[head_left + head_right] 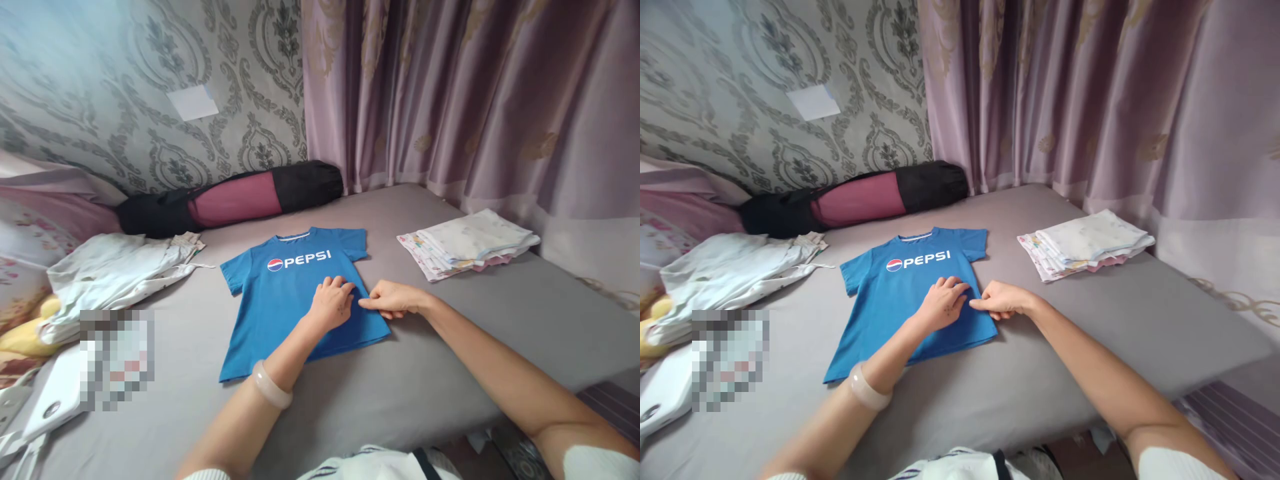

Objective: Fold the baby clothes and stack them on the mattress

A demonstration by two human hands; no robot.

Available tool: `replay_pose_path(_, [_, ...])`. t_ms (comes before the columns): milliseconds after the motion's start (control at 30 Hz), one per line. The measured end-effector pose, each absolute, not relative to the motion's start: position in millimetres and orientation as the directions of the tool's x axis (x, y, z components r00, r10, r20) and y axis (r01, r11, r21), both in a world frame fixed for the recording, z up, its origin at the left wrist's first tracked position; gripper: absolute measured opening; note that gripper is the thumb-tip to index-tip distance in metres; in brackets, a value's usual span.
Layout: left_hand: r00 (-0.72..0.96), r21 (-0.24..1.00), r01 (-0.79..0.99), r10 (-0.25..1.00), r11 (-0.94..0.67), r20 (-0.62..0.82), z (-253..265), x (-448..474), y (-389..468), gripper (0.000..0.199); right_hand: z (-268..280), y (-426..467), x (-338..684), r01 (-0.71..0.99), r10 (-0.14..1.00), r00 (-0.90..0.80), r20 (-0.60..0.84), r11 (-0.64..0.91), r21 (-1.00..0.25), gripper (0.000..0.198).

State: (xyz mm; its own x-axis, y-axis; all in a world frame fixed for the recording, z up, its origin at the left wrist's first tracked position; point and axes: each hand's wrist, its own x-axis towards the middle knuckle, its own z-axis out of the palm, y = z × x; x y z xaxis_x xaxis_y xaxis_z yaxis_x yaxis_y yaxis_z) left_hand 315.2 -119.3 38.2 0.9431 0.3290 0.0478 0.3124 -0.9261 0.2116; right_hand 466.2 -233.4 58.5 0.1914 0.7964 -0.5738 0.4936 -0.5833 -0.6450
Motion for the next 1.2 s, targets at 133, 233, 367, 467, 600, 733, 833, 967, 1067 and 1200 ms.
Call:
replay_pose_path(133, [0.948, 0.257, 0.307, 0.318, -0.916, 0.003, 45, 336, -98, 0.034, 63, -246, 466, 0.573, 0.814, 0.057, -0.578, -0.501, -0.649, 0.052])
replay_pose_path(233, [0.945, 0.322, 0.318, 0.326, -0.892, -0.03, 47, 355, -85, 0.033, 66, -254, 469, 0.584, 0.807, -0.023, -0.59, -0.469, -0.663, 0.051])
replay_pose_path(367, [0.929, 0.338, 0.348, 0.37, -0.875, 0.002, 49, 380, -73, 0.03, 69, -261, 473, 0.593, 0.796, -0.059, -0.603, -0.457, -0.662, 0.047])
replay_pose_path(467, [0.923, 0.318, 0.356, 0.383, -0.879, 0.025, 52, 399, -68, 0.027, 69, -263, 475, 0.572, 0.799, -0.073, -0.596, -0.456, -0.682, 0.043])
replay_pose_path(600, [0.92, 0.296, 0.363, 0.389, -0.884, 0.034, 54, 425, -65, 0.026, 64, -263, 476, 0.522, 0.817, -0.065, -0.573, -0.462, -0.717, 0.043])
replay_pose_path(733, [0.91, 0.256, 0.397, 0.414, -0.882, 0.014, 52, 450, -65, 0.038, 62, -261, 475, 0.486, 0.831, 0.013, -0.556, -0.491, -0.723, 0.046])
replay_pose_path(833, [0.885, 0.235, 0.452, 0.465, -0.861, 0.003, 50, 464, -66, 0.048, 61, -260, 473, 0.471, 0.823, 0.027, -0.568, -0.512, -0.719, 0.047])
replay_pose_path(967, [0.85, 0.267, 0.513, 0.527, -0.816, -0.021, 47, 477, -63, 0.051, 61, -261, 470, 0.461, 0.817, 0.041, -0.575, -0.527, -0.715, 0.044])
replay_pose_path(1067, [0.843, 0.295, 0.525, 0.535, -0.798, -0.055, 45, 484, -57, 0.042, 59, -262, 469, 0.454, 0.82, 0.034, -0.572, -0.522, -0.722, 0.041])
replay_pose_path(1200, [0.844, 0.298, 0.525, 0.533, -0.797, -0.061, 44, 489, -52, 0.024, 56, -261, 467, 0.463, 0.81, 0.038, -0.585, -0.533, -0.708, 0.037])
